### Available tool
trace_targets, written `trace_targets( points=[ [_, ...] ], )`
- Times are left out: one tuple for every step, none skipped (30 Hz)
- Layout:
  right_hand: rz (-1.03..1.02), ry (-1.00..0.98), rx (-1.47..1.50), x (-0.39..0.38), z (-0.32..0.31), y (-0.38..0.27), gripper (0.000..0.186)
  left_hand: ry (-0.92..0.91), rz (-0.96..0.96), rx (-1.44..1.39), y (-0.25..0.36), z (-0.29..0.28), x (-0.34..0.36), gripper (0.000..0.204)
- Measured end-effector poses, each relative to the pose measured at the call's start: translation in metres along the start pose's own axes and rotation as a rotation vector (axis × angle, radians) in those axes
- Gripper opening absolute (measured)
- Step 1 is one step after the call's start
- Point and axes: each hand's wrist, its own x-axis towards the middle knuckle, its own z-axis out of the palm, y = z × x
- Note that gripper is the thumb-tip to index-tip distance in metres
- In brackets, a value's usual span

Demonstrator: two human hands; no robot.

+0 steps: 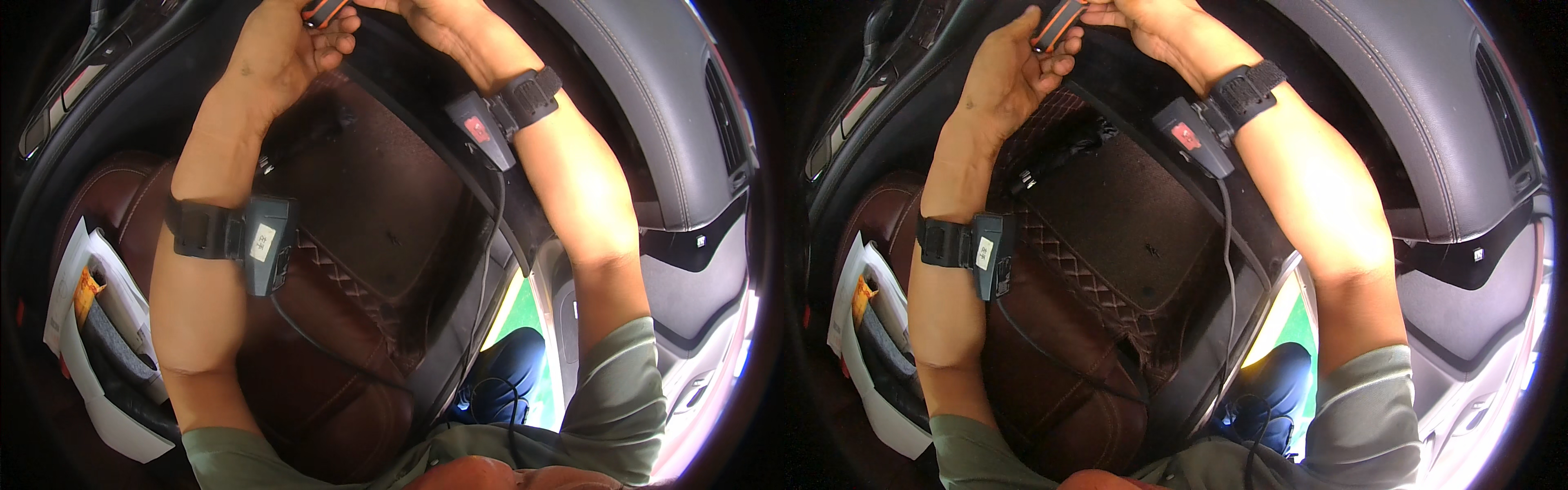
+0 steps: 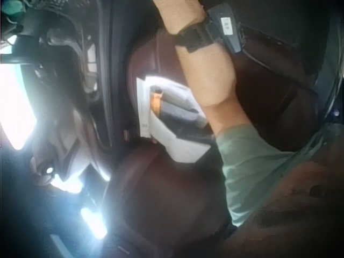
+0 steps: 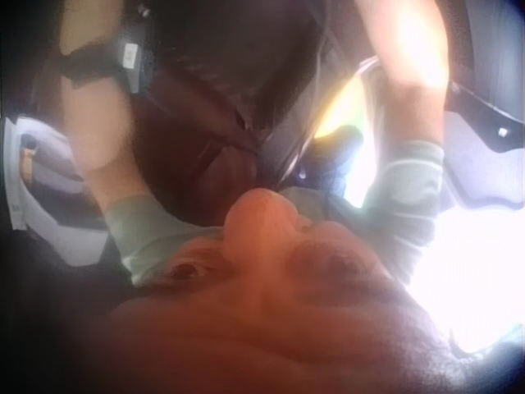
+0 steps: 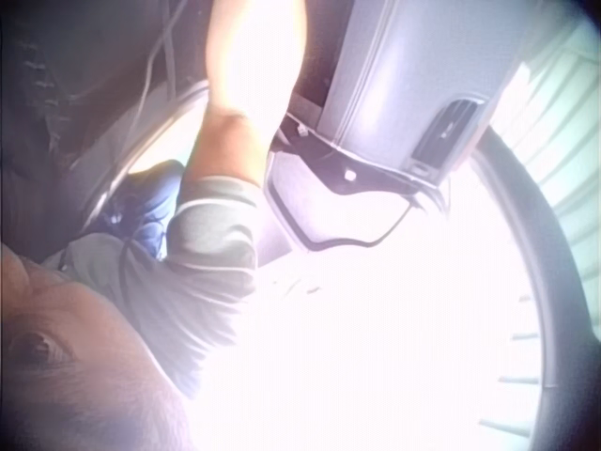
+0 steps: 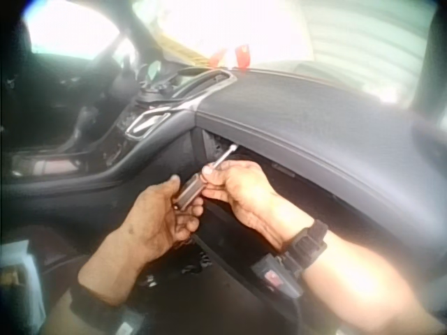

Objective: The person uses a screwdriver to loosen screws and pry off interior trim panels on the passenger side of a car. They remove a lower dashboard panel and a door panel, then place the removed parts on the seat.

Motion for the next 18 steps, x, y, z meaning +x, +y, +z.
trace_targets(
  points=[
    [0.015, -0.021, 0.036, -0.001, 0.0, -0.001, 0.012, -0.066, -0.061, -0.024, -0.002, -0.012, 0.008, 0.031],
    [0.03, -0.042, 0.073, -0.003, -0.001, -0.003, 0.013, -0.132, -0.122, -0.048, -0.003, -0.022, 0.016, 0.028],
    [0.047, -0.064, 0.112, -0.004, -0.001, -0.004, 0.014, -0.21, -0.02, 0.083, -0.004, -0.031, 0.021, 0.031],
    [0.106, -0.035, 0.03, -0.009, 0.008, -0.006, 0.015, -0.097, 0.081, 0.157, -0.011, -0.032, 0.021, 0.031],
    [0.165, -0.009, -0.052, -0.016, 0.018, -0.009, 0.017, 0.018, 0.182, 0.231, -0.019, -0.03, 0.021, 0.032],
    [0.222, 0.027, -0.145, -0.02, 0.023, -0.012, 0.018, 0.123, 0.284, 0.296, -0.026, -0.021, 0.022, 0.032],
    [0.217, 0.03, -0.203, -0.02, 0.021, -0.009, 0.02, 0.127, 0.324, 0.192, -0.028, -0.009, 0.018, 0.015],
    [0.201, 0.046, -0.163, -0.019, 0.019, -0.009, 0.019, 0.161, 0.344, 0.199, -0.028, 0.002, 0.015, 0.011],
    [0.184, 0.052, -0.117, -0.016, 0.019, -0.009, 0.019, 0.203, 0.366, 0.214, -0.025, 0.011, 0.01, 0.008],
    [0.168, 0.057, -0.071, -0.012, 0.02, -0.009, 0.018, 0.245, 0.389, 0.228, -0.022, 0.014, 0.007, 0.006],
    [0.161, 0.084, -0.025, -0.008, 0.017, -0.004, 0.015, 0.204, 0.283, 0.166, -0.02, 0.001, 0.012, 0.017],
    [0.134, 0.082, -0.036, -0.005, 0.012, 0.001, 0.014, 0.151, 0.216, 0.204, -0.014, 0.001, 0.009, 0.019],
    [0.106, 0.076, -0.042, -0.002, 0.009, 0.006, 0.013, 0.101, 0.151, 0.246, -0.005, 0.003, 0.0, 0.024],
    [0.077, 0.071, -0.05, 0.0, 0.006, 0.009, 0.012, 0.049, 0.086, 0.288, 0.002, 0.003, -0.004, 0.029],
    [0.064, 0.001, -0.04, -0.001, 0.002, 0.01, 0.01, 0.001, -0.051, 0.25, 0.007, -0.003, -0.002, 0.029],
    [0.064, -0.015, -0.008, -0.002, 0.002, 0.008, 0.011, -0.019, -0.035, 0.209, 0.008, -0.012, 0.003, 0.03],
    [0.065, -0.031, 0.024, -0.003, 0.002, 0.007, 0.013, -0.041, -0.019, 0.168, 0.004, -0.023, 0.01, 0.03],
    [0.07, -0.041, 0.054, -0.008, 0.005, 0.006, 0.015, -0.065, -0.009, 0.122, 0.0, -0.024, 0.011, 0.031]
  ],
)
